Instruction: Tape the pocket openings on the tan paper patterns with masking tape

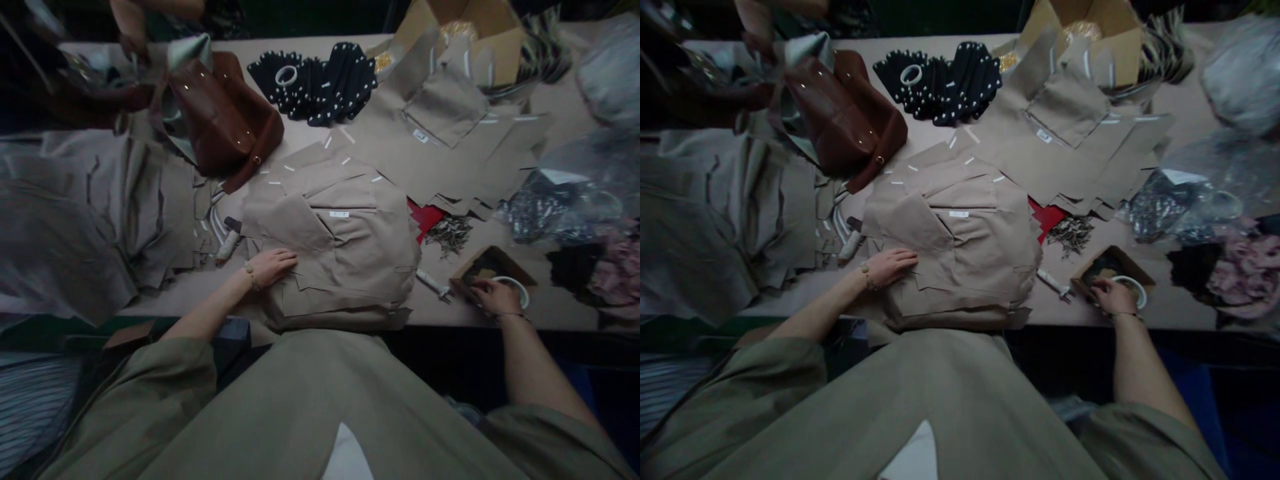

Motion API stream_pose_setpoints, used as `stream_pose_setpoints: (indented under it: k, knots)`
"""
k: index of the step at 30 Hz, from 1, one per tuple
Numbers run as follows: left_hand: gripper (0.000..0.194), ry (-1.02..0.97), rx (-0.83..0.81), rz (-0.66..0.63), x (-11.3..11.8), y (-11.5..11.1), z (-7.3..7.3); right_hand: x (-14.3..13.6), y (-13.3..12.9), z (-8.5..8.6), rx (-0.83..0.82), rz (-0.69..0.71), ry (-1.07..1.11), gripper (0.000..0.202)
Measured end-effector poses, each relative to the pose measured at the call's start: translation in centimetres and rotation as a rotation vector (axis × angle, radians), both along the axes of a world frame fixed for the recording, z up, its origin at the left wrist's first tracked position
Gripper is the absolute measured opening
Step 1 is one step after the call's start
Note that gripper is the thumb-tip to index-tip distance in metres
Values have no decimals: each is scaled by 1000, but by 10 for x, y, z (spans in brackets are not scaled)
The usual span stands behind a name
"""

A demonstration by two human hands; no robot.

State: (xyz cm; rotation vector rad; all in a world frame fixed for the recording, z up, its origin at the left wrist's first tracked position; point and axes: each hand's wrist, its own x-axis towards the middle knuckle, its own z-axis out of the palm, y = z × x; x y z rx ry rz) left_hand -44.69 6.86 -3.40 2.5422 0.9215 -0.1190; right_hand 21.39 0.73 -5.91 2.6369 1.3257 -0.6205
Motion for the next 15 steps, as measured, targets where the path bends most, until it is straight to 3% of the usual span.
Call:
stream_pose_setpoints:
  k: [7, 12, 15]
  knots:
    - [26, 23, 30, -27, -7, 13, -1, 2, -7, -3, -56, 13, -78, 6]
    - [26, 39, 99, 2, -12, -1, 12, -5, -10, 0, 6, -9, -107, 6]
    - [31, 47, 127, -1, -12, -9, 8, -11, -9, 3, 113, 8, -166, 14]
